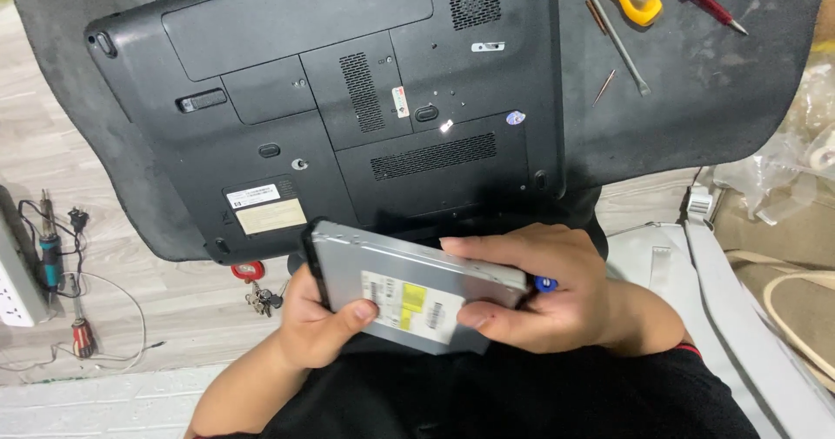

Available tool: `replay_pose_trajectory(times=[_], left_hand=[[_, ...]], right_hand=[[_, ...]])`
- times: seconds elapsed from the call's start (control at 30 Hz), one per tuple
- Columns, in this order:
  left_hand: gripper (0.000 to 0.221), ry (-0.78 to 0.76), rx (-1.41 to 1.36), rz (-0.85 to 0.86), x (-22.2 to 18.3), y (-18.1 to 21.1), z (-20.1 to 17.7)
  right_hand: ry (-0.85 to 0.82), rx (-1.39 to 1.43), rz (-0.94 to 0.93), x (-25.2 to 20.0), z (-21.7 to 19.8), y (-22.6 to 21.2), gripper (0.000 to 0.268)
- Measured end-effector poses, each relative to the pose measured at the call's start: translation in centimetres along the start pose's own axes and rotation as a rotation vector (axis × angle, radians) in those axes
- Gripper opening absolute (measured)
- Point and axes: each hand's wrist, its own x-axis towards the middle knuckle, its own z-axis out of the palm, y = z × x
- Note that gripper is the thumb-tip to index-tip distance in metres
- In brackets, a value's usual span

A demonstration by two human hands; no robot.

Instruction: Disassembling a laptop optical drive using a screwdriver to access and repair the internal mechanism.

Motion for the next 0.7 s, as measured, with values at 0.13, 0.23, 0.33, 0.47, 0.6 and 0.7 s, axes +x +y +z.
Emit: replay_pose_trajectory(times=[0.13, 0.23, 0.33, 0.47, 0.6, 0.7], left_hand=[[0.042, 0.355, 0.188, -0.155, -2.9, 0.2, -5.2], [0.056, 0.617, 0.143, -0.045, -1.3, 3.9, -7.3], [0.036, 0.557, 0.257, -0.098, -0.2, 6.3, -9.2], [0.035, 0.497, 0.539, -0.281, 2.6, 8.3, -8.7], [0.038, 0.344, 0.566, -0.353, 5.7, 9.9, -7.9], [0.039, 0.304, 0.651, -0.375, 7.0, 10.3, -8.1]], right_hand=[[0.114, 0.036, -0.051, -0.3, -1.5, -0.3, 0.057], [0.378, 0.027, 0.261, 0.4, -2.7, -1.0, 0.040], [0.449, -0.208, 0.186, 2.4, -3.5, -0.1, 0.028], [0.285, -0.528, -0.054, 4.4, -3.8, 2.5, 0.015], [0.173, -0.721, -0.199, 5.9, -3.9, 3.8, 0.006], [0.079, -0.917, -0.245, 5.7, -3.1, 3.7, 0.015]])
